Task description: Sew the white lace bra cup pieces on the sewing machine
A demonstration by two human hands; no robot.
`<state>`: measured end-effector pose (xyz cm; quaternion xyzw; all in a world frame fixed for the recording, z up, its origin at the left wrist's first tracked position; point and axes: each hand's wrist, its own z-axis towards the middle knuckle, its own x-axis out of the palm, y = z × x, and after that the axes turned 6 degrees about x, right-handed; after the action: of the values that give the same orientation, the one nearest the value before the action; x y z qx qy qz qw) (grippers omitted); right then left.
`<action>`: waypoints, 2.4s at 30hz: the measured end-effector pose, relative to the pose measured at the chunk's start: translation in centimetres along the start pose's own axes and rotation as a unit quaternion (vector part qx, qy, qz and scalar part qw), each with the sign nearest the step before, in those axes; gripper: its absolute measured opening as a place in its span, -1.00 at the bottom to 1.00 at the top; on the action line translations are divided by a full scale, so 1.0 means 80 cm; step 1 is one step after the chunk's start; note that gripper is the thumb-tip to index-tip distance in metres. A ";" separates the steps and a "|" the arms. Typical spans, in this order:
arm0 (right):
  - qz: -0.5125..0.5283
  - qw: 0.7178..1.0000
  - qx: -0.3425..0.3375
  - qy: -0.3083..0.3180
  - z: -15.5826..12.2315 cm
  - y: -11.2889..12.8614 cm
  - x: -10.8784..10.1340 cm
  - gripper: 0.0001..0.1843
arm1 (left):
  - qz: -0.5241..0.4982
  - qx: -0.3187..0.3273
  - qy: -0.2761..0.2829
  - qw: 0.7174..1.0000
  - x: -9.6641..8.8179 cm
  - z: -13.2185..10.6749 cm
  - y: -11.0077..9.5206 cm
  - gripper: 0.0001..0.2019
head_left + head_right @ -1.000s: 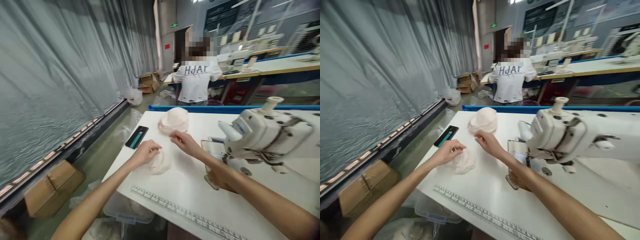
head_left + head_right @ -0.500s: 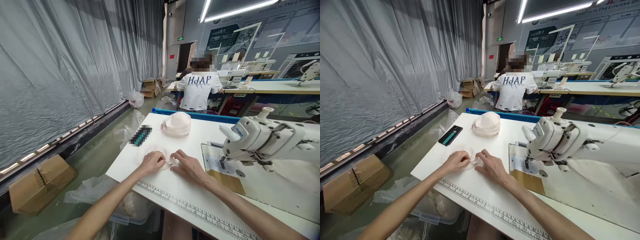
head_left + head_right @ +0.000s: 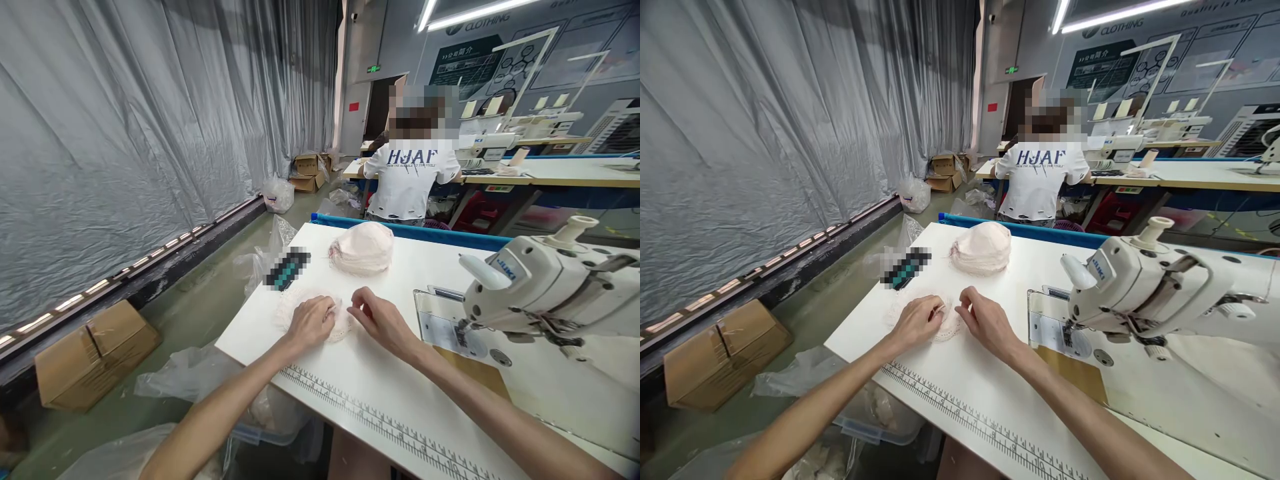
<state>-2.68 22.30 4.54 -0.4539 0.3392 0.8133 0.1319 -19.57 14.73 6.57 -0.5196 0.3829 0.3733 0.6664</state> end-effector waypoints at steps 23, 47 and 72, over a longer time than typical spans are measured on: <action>-0.061 0.997 -0.041 -0.014 -0.010 0.000 0.014 -0.70 | -0.200 0.000 0.042 0.979 -0.014 0.016 0.016 -0.67; 0.258 0.846 0.145 -0.443 -0.219 0.029 -0.210 -0.93 | -0.416 -0.254 -0.477 0.731 -0.095 -0.081 -0.040 -0.85; -0.150 0.981 0.063 0.109 -0.280 -0.111 -0.140 -0.44 | 0.091 0.401 0.069 0.909 0.131 0.005 -0.156 -0.54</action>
<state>22.68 14.84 2.01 -0.5761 0.3298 0.7072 0.2433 -3.88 13.90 2.27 -0.1965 0.5910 0.2105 0.7535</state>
